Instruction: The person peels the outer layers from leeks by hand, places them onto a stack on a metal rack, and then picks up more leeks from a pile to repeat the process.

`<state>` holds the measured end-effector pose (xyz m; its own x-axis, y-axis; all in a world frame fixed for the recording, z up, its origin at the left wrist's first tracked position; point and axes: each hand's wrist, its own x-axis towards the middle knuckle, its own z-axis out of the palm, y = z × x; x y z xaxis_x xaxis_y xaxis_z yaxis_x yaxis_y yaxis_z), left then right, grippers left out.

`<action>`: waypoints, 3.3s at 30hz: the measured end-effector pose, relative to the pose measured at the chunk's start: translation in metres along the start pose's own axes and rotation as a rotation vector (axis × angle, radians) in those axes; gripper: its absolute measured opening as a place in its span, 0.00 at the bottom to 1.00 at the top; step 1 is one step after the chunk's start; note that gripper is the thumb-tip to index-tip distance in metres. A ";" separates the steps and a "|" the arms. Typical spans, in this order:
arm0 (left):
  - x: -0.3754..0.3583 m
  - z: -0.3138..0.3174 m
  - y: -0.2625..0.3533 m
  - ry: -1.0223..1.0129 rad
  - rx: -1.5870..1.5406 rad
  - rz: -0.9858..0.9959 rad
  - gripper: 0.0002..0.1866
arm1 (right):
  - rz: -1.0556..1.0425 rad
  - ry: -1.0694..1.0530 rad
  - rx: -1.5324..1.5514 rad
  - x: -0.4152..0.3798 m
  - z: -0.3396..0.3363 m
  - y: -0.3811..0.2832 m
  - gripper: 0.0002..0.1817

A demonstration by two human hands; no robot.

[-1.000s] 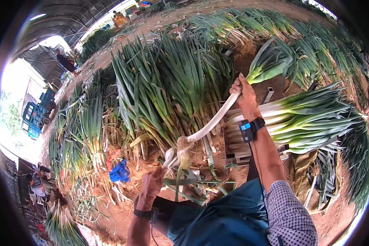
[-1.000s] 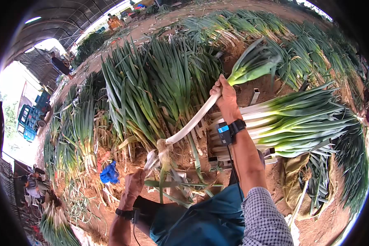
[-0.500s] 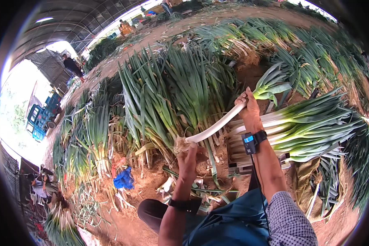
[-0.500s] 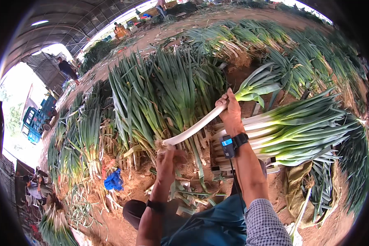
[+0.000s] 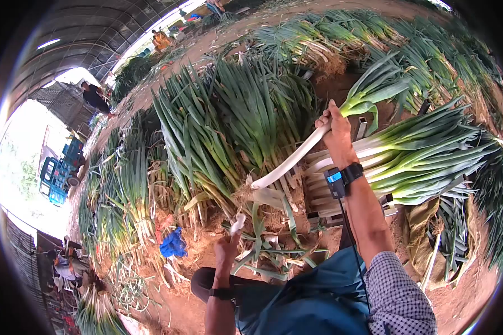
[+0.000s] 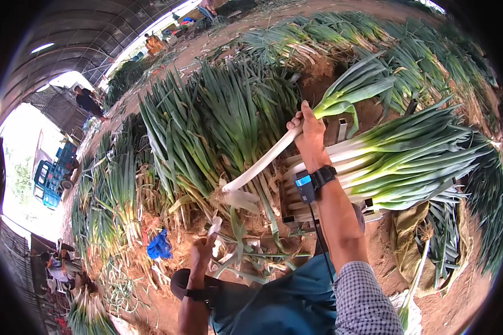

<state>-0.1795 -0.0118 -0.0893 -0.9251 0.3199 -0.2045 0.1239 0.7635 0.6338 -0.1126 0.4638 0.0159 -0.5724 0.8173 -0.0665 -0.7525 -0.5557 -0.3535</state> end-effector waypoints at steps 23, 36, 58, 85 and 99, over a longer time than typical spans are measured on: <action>-0.022 -0.015 0.173 0.011 0.465 0.821 0.22 | 0.066 0.041 -0.025 -0.021 -0.009 0.007 0.14; -0.007 0.000 0.142 -0.052 0.142 0.775 0.11 | 0.046 0.030 -0.102 -0.026 -0.007 0.007 0.13; 0.006 0.034 0.118 -0.451 -0.727 -0.032 0.21 | 0.393 -0.386 0.126 -0.034 -0.008 0.022 0.09; -0.034 -0.038 0.164 -0.339 0.173 0.448 0.25 | 0.327 -0.143 0.000 -0.056 0.004 0.043 0.10; -0.074 -0.054 0.139 -0.368 -0.254 0.479 0.19 | -0.069 -0.558 0.258 -0.064 0.094 -0.097 0.25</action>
<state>-0.1131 0.0404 0.0542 -0.5997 0.7973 -0.0691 0.3613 0.3467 0.8656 -0.0337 0.4510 0.1417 -0.5513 0.6883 0.4715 -0.8084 -0.5803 -0.0980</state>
